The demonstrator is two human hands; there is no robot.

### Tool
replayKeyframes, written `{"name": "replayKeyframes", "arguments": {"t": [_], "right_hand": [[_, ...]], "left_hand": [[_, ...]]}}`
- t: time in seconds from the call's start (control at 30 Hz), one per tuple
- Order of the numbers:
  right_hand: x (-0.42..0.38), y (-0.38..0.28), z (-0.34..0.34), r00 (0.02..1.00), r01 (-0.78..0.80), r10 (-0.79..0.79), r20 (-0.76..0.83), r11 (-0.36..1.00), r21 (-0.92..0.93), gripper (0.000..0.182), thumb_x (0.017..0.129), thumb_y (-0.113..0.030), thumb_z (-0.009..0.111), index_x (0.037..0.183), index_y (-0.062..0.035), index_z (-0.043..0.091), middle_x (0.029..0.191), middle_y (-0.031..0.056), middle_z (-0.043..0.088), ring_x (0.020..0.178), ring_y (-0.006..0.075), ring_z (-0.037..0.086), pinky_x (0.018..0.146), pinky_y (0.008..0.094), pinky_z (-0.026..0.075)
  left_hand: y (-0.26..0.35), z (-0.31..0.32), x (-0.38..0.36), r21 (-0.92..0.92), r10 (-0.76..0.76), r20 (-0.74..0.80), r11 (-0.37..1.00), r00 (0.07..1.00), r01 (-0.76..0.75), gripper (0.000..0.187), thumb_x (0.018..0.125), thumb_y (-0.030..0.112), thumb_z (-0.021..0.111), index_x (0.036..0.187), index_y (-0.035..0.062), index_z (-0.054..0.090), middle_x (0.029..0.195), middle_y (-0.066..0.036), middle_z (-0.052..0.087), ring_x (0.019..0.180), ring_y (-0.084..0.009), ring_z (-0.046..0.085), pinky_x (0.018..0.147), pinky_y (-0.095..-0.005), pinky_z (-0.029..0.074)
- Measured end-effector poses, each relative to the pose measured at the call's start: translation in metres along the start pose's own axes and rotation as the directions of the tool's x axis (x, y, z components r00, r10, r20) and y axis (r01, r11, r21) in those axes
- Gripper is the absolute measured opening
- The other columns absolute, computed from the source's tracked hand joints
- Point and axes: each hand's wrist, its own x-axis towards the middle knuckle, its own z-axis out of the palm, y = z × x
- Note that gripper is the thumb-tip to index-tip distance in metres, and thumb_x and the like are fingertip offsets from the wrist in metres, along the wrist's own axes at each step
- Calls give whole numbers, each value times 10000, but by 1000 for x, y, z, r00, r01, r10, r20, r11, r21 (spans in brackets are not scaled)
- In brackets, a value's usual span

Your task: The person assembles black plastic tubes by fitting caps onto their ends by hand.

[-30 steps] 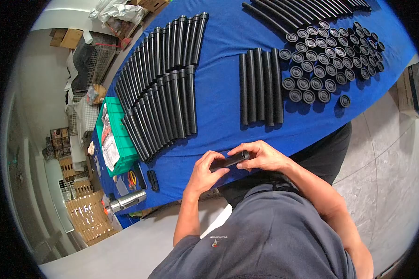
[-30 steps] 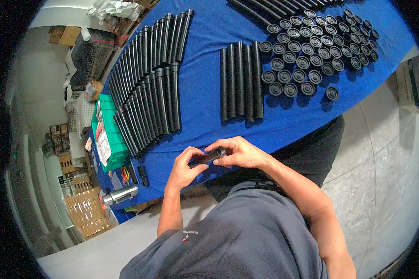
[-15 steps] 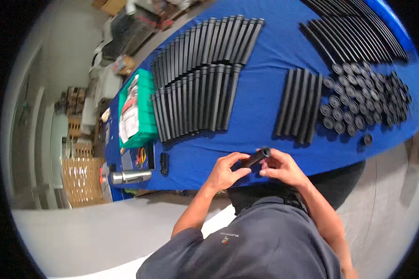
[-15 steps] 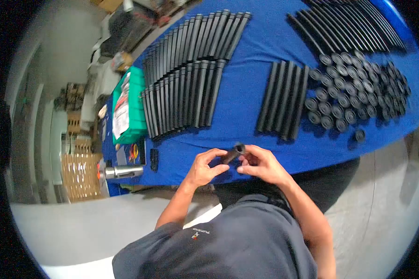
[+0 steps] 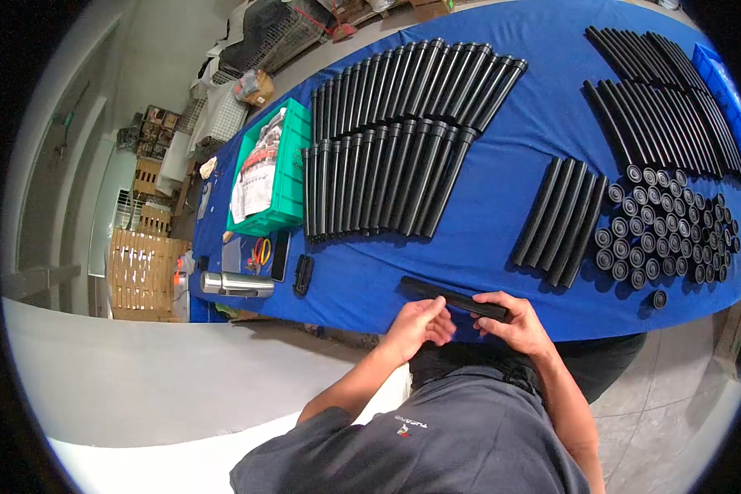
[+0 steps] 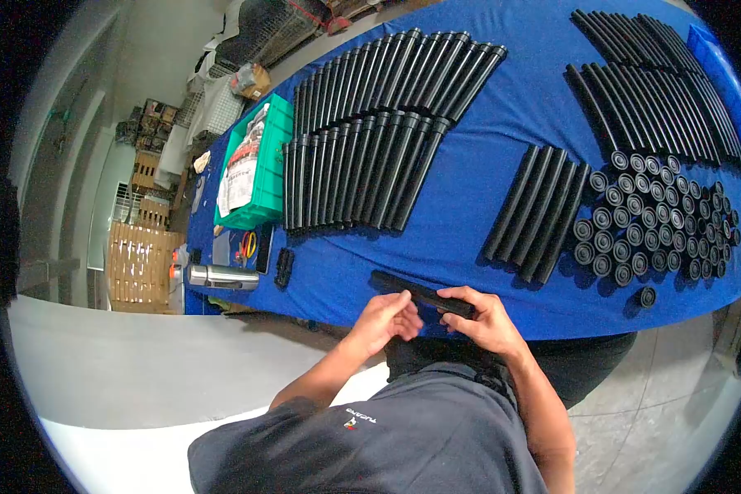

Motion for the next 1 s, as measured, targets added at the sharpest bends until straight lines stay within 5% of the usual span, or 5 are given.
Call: {"name": "replayKeyframes", "arguments": {"t": [0.13,0.17,0.27,0.63,1.0], "right_hand": [[1,0,-3,999,-30,31,31,999,-37,462,929,-39,719,1375,-22,602,1077,89,743,915,131,704,808,297,584],[1,-2,-2,999,-11,11,32,1000,2,471,939,-37,706,1394,-24,584,1085,94,741,920,135,704,819,301,584],[5,-1,0,999,-21,14,38,985,172,486,970,-32,667,1438,-30,536,1113,109,737,932,143,704,845,316,584],[-2,3,-4,990,110,-120,75,986,123,477,968,-100,735,1429,-78,616,964,12,707,856,80,632,792,274,543],[-1,4,-6,991,100,-112,75,983,156,439,961,-80,736,1390,-67,638,951,19,708,837,75,632,777,270,545]], "left_hand": [[10,22,-12,823,626,29,428,779,-374,298,882,247,835,991,21,673,876,-101,742,713,-210,724,588,-302,566],[19,26,-11,874,759,282,49,588,-483,409,770,125,887,1094,31,656,1053,-122,729,956,-271,722,784,-381,586],[37,45,3,849,769,460,-236,443,-473,565,714,108,890,1206,40,620,1205,-148,677,1164,-332,643,981,-457,519],[56,43,1,889,395,363,125,844,-441,331,780,37,789,1088,-10,678,1053,-138,711,1020,-295,705,898,-384,548],[63,36,-1,850,357,406,192,841,-491,403,828,55,760,1216,-11,676,1136,-161,669,1068,-316,673,951,-386,526]]}}
